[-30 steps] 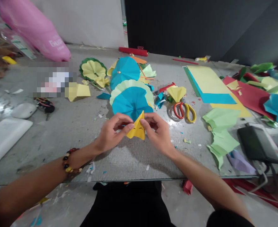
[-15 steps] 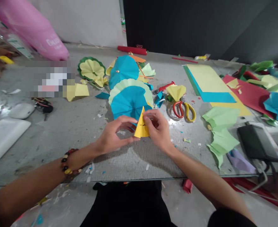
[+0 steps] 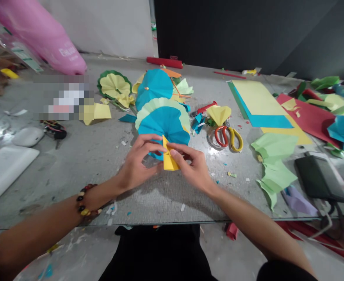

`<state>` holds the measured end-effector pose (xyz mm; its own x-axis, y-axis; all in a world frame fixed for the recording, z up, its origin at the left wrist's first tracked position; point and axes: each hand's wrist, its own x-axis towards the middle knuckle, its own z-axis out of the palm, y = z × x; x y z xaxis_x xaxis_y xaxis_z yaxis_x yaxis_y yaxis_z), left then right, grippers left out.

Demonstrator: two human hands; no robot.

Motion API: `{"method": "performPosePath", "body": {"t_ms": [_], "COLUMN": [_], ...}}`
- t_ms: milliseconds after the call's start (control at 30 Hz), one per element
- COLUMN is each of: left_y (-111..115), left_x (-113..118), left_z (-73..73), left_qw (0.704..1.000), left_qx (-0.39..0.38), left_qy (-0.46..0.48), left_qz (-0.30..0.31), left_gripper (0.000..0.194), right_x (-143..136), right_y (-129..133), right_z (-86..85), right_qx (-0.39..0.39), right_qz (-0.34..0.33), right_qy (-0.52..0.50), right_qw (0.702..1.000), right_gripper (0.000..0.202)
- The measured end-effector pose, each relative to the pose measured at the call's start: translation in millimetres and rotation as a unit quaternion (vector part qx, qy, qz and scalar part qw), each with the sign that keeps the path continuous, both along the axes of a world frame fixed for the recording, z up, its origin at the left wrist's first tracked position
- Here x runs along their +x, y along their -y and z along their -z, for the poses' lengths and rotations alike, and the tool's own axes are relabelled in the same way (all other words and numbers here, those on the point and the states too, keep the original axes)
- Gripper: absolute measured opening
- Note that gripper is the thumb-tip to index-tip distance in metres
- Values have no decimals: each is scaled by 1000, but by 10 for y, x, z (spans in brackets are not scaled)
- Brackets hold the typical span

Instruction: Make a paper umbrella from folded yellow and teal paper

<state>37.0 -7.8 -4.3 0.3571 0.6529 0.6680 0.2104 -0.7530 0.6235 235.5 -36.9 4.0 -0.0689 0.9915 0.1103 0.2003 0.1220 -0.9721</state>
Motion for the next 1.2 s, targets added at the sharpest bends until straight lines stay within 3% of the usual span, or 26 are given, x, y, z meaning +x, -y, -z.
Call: {"method": "performPosePath", "body": {"t_ms": [133,300,567,767,1067,1200], "left_y": [-22,-2,-3,-11,26,35], "left_x": [-5,10,11,11,-19,-21], "left_z": [3,58,4,-30,-20,-25], "left_qw": [999,997,996,996,995,996], "left_qx": [30,-4,9,47,74,74], "left_qy": [-10,24,-31,-34,-56,-43], "left_qz": [-33,-75,-77,-68,-42,-30], "left_gripper": [16,31,14,30,39,28], "right_x": [25,59,39,40,21,20], "right_y": [18,13,17,45,46,45], "right_z": [-36,-28,-8,-11,-52,-54], "right_qx": [10,49,50,83,145,156], "right_qz": [-43,-78,-23,52,32,29], "right_qy": [47,40,22,121,143,137], "right_qw": [998,995,998,988,979,978], "right_gripper": [44,58,60,61,55,52]}}
